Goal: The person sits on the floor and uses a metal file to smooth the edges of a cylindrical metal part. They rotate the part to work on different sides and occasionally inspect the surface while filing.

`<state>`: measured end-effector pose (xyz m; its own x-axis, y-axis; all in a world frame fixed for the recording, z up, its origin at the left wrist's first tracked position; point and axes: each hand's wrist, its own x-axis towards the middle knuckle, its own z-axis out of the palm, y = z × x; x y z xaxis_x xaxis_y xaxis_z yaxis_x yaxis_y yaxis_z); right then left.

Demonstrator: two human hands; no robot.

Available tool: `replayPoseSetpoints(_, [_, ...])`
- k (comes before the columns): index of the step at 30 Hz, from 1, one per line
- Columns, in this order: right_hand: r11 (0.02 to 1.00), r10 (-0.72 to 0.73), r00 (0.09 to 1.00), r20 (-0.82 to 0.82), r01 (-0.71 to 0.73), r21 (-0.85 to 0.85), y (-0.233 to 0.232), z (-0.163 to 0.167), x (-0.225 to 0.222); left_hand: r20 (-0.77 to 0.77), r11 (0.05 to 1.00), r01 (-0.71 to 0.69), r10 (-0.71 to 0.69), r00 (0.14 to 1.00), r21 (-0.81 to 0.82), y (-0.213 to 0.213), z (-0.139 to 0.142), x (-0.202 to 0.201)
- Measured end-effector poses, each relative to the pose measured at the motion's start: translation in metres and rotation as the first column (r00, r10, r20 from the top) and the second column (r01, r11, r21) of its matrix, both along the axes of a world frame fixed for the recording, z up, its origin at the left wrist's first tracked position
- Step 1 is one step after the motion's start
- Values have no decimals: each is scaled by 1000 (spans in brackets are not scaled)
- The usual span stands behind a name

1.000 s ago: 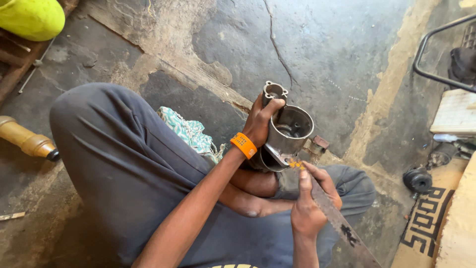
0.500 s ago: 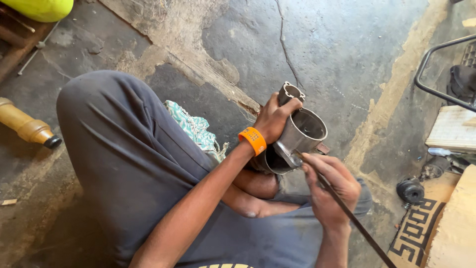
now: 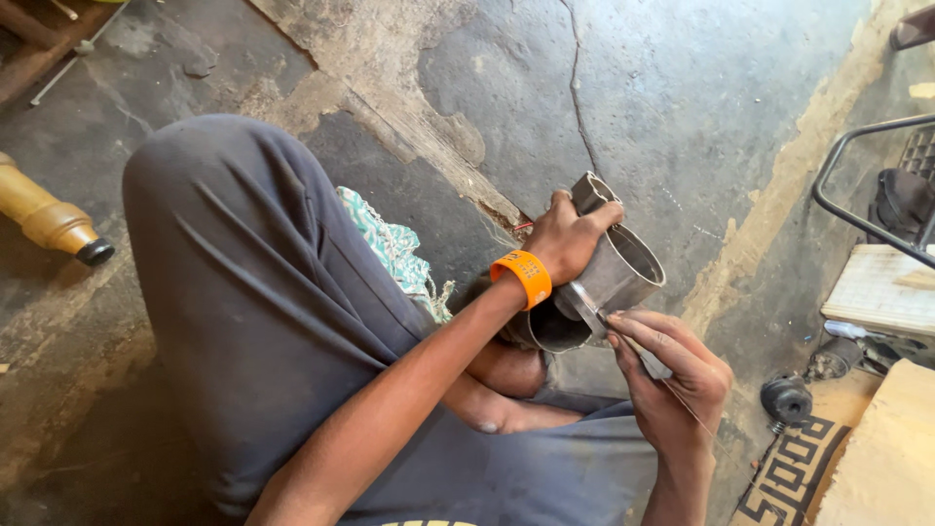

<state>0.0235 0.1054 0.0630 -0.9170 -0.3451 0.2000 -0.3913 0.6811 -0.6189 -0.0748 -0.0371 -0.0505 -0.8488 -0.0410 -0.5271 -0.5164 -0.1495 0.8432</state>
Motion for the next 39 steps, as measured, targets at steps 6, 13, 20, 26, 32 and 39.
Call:
replayPoseSetpoints(6, [998,-51,997,-52,49,-25,2,-4,0,-12,999,-42,42,999,12,3,-1,-3])
replayPoseSetpoints(13, [1000,-25,1000,-15,25,-2,-2,4,-3,30,998,-2,0,1000,60,0,3,-2])
replayPoseSetpoints(20, [999,16,987,-161,-12,30,4,2,-3,-25,999,-17,18,1000,36,2,-2,2])
replayPoseSetpoints(26, [843,-330,944,-18,286,-456,23,-32,6,-133,996,-78,85,987,53,4,-17,0])
replayPoseSetpoints(32, [559,-411,895,173,397,-728,56,-77,23,-296,994,-54,80,952,96,-9,20,17])
replayPoseSetpoints(39, [313,-231,922,312,374,-873,97,-139,47,-786,852,40,-499,365,-523,7,81,57])
